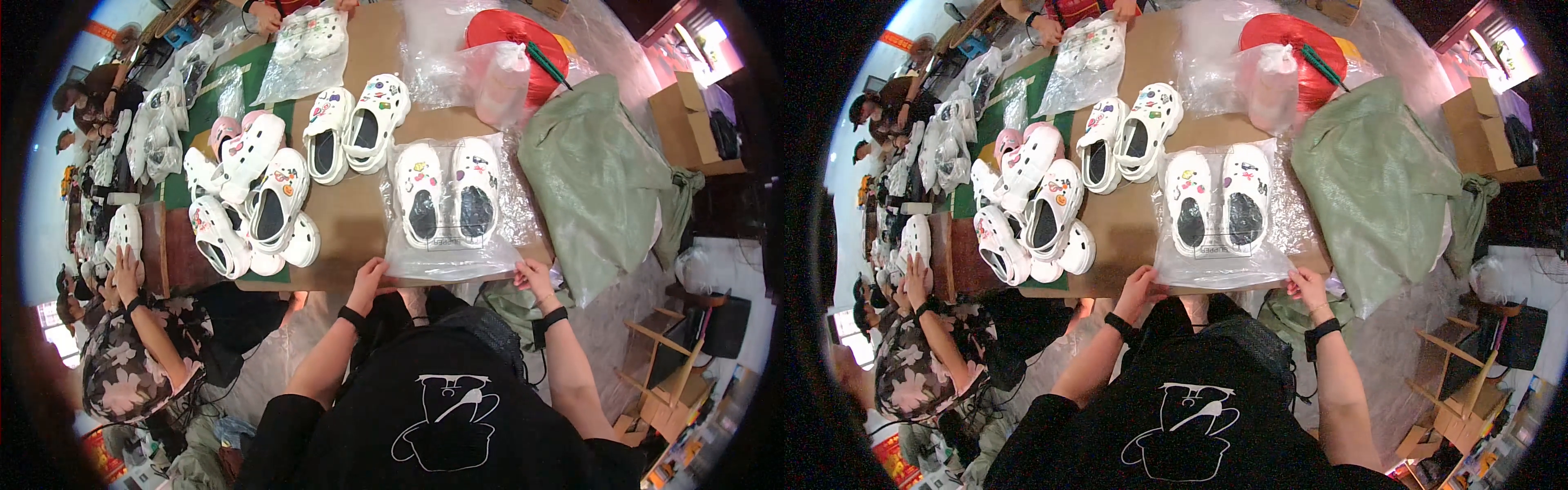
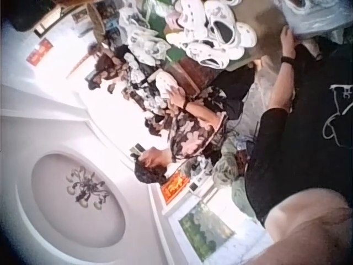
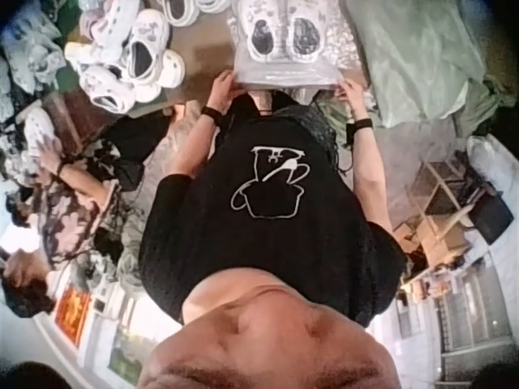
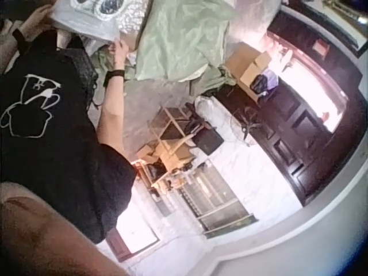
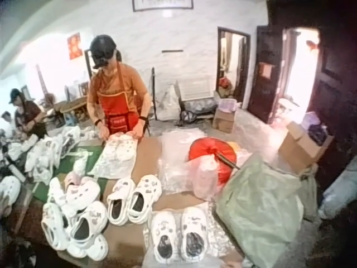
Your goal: Packaging white clogs into plastic bags and placing them in a large sack.
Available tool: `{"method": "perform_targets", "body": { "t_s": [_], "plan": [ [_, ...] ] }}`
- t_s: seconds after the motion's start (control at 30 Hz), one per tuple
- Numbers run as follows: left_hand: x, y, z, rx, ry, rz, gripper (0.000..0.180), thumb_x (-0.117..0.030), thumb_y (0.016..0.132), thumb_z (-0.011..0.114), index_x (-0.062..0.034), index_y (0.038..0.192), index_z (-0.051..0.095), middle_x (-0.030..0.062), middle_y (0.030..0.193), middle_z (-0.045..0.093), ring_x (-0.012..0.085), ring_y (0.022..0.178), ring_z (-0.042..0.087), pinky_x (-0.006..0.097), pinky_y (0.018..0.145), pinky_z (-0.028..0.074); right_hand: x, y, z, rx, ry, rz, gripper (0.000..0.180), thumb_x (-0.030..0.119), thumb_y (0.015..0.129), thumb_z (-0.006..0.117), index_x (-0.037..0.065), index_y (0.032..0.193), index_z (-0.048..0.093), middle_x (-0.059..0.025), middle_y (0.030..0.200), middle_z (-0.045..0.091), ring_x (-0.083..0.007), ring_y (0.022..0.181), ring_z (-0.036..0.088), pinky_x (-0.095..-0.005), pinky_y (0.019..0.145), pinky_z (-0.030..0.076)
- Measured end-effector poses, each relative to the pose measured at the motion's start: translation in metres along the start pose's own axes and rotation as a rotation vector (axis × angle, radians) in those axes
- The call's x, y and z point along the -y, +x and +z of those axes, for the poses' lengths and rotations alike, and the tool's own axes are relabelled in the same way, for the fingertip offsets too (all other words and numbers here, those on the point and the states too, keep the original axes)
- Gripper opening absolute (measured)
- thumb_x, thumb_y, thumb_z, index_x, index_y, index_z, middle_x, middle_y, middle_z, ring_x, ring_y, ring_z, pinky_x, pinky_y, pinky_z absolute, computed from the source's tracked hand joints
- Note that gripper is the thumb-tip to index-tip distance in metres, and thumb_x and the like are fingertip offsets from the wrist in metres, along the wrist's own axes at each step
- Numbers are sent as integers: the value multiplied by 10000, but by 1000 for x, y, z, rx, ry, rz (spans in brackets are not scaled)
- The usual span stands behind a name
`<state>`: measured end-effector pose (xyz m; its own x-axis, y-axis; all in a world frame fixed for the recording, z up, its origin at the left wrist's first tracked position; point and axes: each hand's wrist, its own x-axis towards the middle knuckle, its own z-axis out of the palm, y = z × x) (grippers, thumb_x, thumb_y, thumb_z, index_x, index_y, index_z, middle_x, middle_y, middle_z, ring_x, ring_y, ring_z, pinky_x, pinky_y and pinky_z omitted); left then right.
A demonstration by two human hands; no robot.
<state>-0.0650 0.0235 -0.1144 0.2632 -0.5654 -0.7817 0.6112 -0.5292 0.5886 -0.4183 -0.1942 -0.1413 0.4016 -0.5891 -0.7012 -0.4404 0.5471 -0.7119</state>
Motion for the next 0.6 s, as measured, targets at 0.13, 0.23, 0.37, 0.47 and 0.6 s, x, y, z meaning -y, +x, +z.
{"method": "perform_targets", "body": {
  "t_s": [0.13, 0.23, 0.37, 0.47, 0.6],
  "plan": [
    [-13, 3, 9, -68, 90, 30, 192, -254, 938, 519, -81, 1018, 539, 33, 904, 554, 167, 767, 637, 322, 642, 546, 4, 6, 1, -54, 15, -4, 246, 267, 908, 582, 38, 827, 620, -23, 661, 602, -109, 551, 602, -224, 479, 489],
    [-1, -17, -4, -173, 151, 222, 202, -259, 934, 508, -68, 993, 539, 28, 841, 547, 163, 698, 619, 295, 565, 528, 17, 2, 16, -27, -3, -37, 259, 274, 913, 574, 30, 836, 621, -23, 672, 609, -108, 571, 602, -222, 483, 488],
    [-2, -57, 5, 204, 833, 493, 201, -220, 849, 572, -77, 960, 660, 78, 938, 661, 225, 859, 644, 350, 778, 500, 9, -20, 9, -33, -53, -82, 330, 360, 919, 554, 43, 853, 613, -46, 695, 617, -111, 614, 597, -221, 557, 485],
    [-2, -45, 38, 266, 1290, 614, 449, -187, 852, 537, -100, 1286, 464, 116, 1107, 607, 294, 910, 640, 409, 734, 524, -21, -10, -17, -92, 179, -13, 229, 245, 907, 581, 44, 798, 586, -42, 593, 556, -126, 441, 513, -268, 393, 444],
    [39, -27, 35, -138, 1563, 599, 507, -120, 830, 519, -44, 1321, 414, 160, 981, 597, 293, 757, 652, 393, 575, 510, 14, -23, 5, -24, 67, 84, 413, 219, 896, 609, 37, 1256, 519, -55, 817, 582, -160, 702, 577, -267, 608, 507]
  ]
}}
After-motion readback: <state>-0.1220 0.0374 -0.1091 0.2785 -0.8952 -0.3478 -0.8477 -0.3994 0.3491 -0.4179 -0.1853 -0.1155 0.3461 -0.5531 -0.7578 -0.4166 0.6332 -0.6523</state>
